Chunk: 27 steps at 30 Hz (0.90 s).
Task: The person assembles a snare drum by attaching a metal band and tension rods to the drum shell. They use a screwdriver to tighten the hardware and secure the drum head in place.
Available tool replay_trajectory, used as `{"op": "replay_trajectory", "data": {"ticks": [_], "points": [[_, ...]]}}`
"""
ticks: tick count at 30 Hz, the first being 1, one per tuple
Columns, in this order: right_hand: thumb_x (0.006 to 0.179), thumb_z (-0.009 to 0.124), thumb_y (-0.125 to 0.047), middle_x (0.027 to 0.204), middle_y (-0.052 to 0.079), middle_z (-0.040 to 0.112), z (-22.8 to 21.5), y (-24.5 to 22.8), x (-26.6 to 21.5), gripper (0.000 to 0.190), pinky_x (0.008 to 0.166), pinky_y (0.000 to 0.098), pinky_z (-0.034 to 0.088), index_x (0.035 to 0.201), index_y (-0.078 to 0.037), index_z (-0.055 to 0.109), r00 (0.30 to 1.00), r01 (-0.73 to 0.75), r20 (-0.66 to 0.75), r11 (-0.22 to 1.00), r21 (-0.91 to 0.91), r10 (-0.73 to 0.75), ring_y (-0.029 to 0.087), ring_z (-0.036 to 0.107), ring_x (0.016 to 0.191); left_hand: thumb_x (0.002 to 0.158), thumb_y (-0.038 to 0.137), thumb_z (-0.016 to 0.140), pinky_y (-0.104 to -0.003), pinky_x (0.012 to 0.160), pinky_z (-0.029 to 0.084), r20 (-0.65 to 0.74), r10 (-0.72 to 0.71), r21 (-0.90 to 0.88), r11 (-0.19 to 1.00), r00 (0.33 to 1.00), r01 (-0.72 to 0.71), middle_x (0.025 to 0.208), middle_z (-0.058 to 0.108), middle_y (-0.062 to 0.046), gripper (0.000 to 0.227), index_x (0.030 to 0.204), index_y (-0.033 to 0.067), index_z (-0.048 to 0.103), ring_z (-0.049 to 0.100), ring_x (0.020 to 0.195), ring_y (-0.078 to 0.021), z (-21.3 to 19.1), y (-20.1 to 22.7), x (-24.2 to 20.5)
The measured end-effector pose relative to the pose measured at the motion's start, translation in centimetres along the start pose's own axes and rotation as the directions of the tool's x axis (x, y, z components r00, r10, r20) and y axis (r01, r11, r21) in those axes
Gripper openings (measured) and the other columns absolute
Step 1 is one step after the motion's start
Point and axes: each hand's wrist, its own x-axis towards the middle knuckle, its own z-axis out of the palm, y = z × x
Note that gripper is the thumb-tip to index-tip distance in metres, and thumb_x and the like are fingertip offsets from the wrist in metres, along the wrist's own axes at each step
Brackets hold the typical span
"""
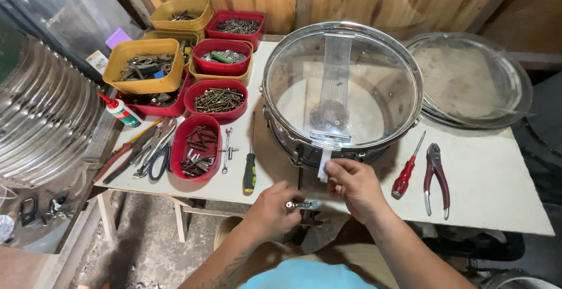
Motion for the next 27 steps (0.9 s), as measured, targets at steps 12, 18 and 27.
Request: {"op": "replay_trajectory", "data": {"ticks": [12,18,27], "points": [[0.082,0.084,-0.007,0.068,0.011,0.07,1.4,-0.8,0.5,0.017,0.058,0.0254,0.047,0.094,0.004,0.079,0.987,0.092,-0.096,0.951,-0.296,-0.125,0.015,0.056,0.059,0.084,0.009,0.081,-0.027,0.065,0.057,-0.232,0.032,-0.161,0.984,0.972,-0.071,0.097,0.066,-0.005,0.022,0.105,0.0096,0.079,0.067,0.078,-0.0164,-0.5,2.4,0.3],[0.082,0.084,-0.007,0.069,0.009,0.07,0.7,-0.2,0.9,0.015,0.059,0.0255,0.048,0.093,0.003,0.08,0.987,0.132,-0.043,0.941,-0.313,-0.153,0.015,0.06,0.06,0.08,0.0,0.067,-0.031,0.079,0.058,-0.37,0.148,-0.044,0.983,0.917,-0.176,0.101,0.069,-0.007,0.019,0.095,0.009,0.075,0.071,0.088,-0.0203,0.4,2.0,1.2],[0.082,0.083,-0.004,0.074,0.012,0.073,-0.6,1.3,1.6,0.02,0.06,0.0265,0.055,0.1,0.003,0.078,0.976,0.219,0.048,0.934,-0.283,-0.214,0.015,0.065,0.064,0.074,-0.006,0.079,-0.029,0.077,0.059,-0.335,-0.209,-0.646,0.76,0.918,-0.063,0.09,0.078,-0.011,0.017,0.073,0.008,0.069,0.073,0.083,-0.0159,1.8,0.7,2.3]]}}
